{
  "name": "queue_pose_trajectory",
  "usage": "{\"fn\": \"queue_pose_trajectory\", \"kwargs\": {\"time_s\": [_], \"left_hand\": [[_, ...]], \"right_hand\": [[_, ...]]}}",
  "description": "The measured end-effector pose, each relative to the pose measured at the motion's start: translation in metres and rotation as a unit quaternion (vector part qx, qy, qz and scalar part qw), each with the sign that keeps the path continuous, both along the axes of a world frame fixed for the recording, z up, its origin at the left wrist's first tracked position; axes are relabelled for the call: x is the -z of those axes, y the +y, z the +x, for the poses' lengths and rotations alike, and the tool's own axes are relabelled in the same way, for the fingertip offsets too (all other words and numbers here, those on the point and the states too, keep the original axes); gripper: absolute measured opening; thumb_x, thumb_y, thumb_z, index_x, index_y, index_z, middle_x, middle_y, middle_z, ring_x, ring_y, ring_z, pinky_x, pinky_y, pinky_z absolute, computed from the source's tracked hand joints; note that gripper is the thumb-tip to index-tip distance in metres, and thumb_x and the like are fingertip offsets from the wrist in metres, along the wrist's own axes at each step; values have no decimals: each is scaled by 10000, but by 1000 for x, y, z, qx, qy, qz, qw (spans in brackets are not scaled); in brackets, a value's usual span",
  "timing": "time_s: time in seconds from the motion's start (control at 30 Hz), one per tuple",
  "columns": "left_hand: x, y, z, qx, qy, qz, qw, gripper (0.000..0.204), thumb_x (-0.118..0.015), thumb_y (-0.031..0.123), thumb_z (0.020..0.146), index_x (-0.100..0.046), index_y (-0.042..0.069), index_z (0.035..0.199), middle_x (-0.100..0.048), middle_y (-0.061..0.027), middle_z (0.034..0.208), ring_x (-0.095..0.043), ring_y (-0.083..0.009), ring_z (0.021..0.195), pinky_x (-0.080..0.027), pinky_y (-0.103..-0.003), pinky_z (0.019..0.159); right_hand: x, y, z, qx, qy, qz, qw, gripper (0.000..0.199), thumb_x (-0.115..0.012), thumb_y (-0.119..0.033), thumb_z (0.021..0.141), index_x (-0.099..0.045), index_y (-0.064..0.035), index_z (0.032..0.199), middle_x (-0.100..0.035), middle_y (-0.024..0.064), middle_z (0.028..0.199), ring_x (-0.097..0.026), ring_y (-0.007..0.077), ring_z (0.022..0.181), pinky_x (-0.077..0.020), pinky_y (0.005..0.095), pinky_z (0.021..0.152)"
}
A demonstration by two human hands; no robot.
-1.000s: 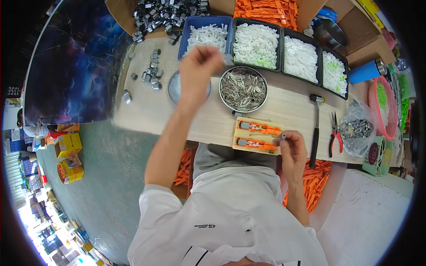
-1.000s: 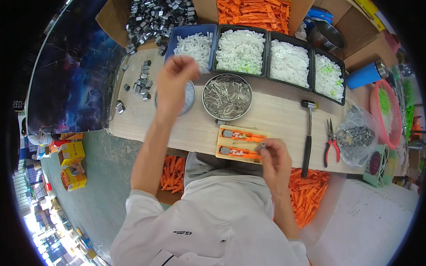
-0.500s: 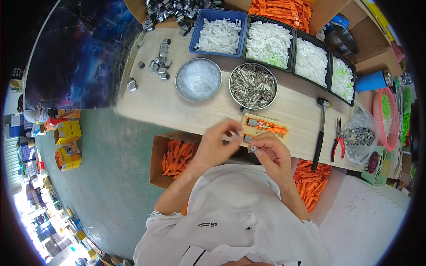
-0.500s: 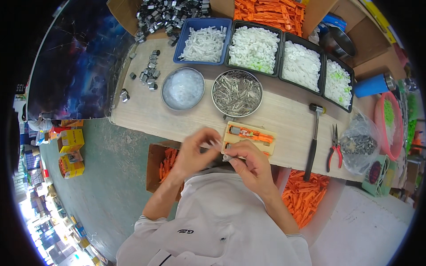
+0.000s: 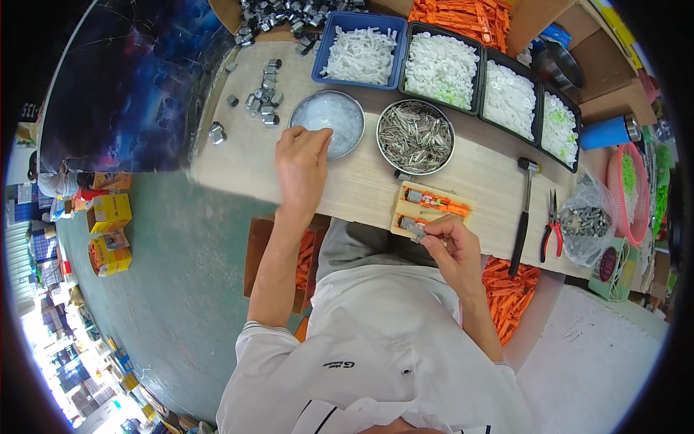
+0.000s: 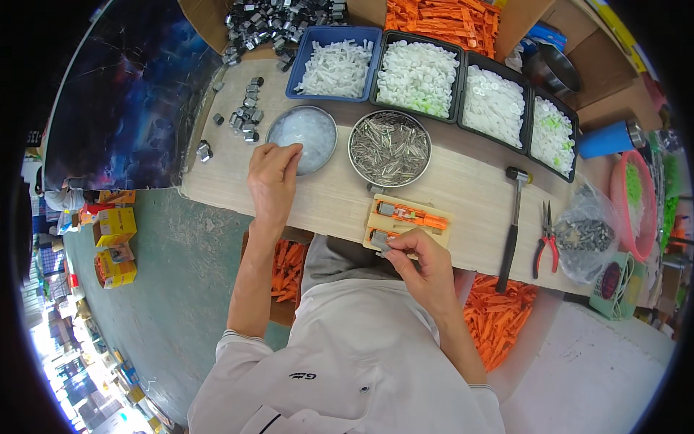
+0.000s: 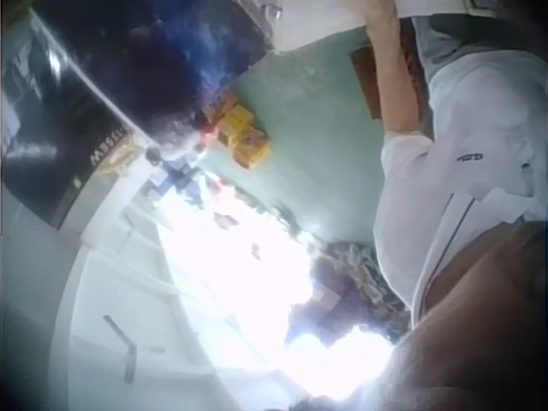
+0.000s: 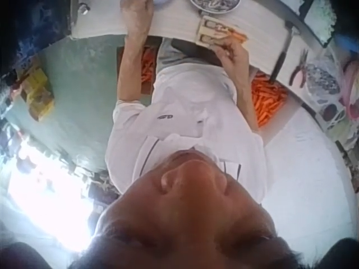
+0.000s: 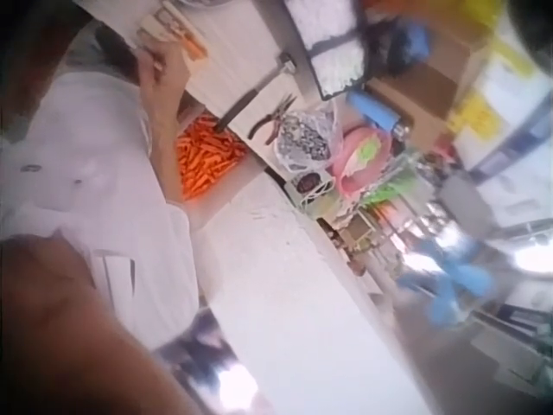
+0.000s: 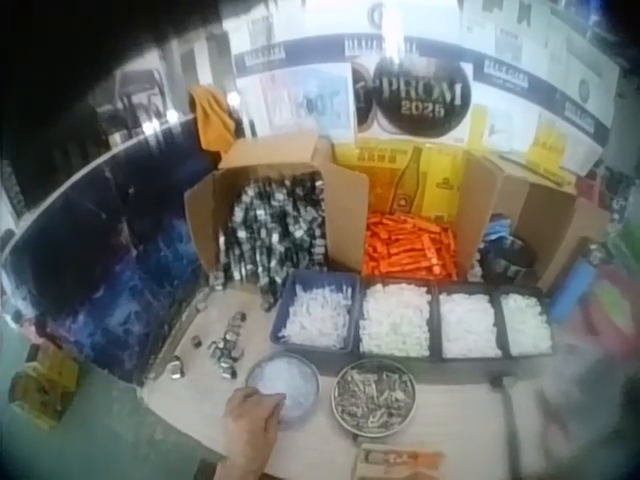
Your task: Assemble small plastic toy parts and components using screws and a hammer at a factory workstation.
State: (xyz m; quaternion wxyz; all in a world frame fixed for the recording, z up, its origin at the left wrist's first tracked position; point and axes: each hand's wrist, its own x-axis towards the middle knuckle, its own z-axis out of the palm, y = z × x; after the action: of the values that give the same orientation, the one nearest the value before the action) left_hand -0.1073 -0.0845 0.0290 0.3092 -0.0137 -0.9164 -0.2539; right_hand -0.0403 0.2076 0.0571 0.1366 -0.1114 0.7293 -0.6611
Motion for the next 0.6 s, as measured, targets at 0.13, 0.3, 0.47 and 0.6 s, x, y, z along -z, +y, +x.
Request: {"fn": "queue_pose_trajectory", "kwargs": {"time_s": [0.13,0.3,0.47,0.6], "left_hand": [[1,3,0,15,2,-46,999,171,-729,18,811,-735,68,975,-703,-76,868,-630,-300,917,-474,-406,813],[-9,10,10,-41,16,80,996,158,-718,14,841,-731,41,996,-699,-97,872,-629,-278,899,-484,-374,783],[-23,45,34,-52,-114,368,921,167,-707,23,889,-722,9,1055,-688,-48,874,-617,-145,838,-484,-283,755],[-28,72,50,-1,-188,553,812,212,-703,31,911,-698,-33,1112,-673,-15,916,-581,-69,823,-469,-218,753]], "right_hand": [[1,0,0,-13,9,15,1000,122,-692,11,914,-632,27,1018,-677,76,939,-653,129,861,-543,268,812],[-1,2,-3,24,-11,18,999,113,-672,8,926,-628,31,1028,-677,77,949,-657,130,873,-541,266,814],[6,-13,-12,64,-33,1,997,126,-632,45,950,-603,32,1072,-652,58,1053,-616,74,904,-507,203,792],[9,-23,-22,92,-12,-16,996,113,-641,15,951,-616,29,1060,-672,63,1009,-640,94,893,-530,236,798]]}}
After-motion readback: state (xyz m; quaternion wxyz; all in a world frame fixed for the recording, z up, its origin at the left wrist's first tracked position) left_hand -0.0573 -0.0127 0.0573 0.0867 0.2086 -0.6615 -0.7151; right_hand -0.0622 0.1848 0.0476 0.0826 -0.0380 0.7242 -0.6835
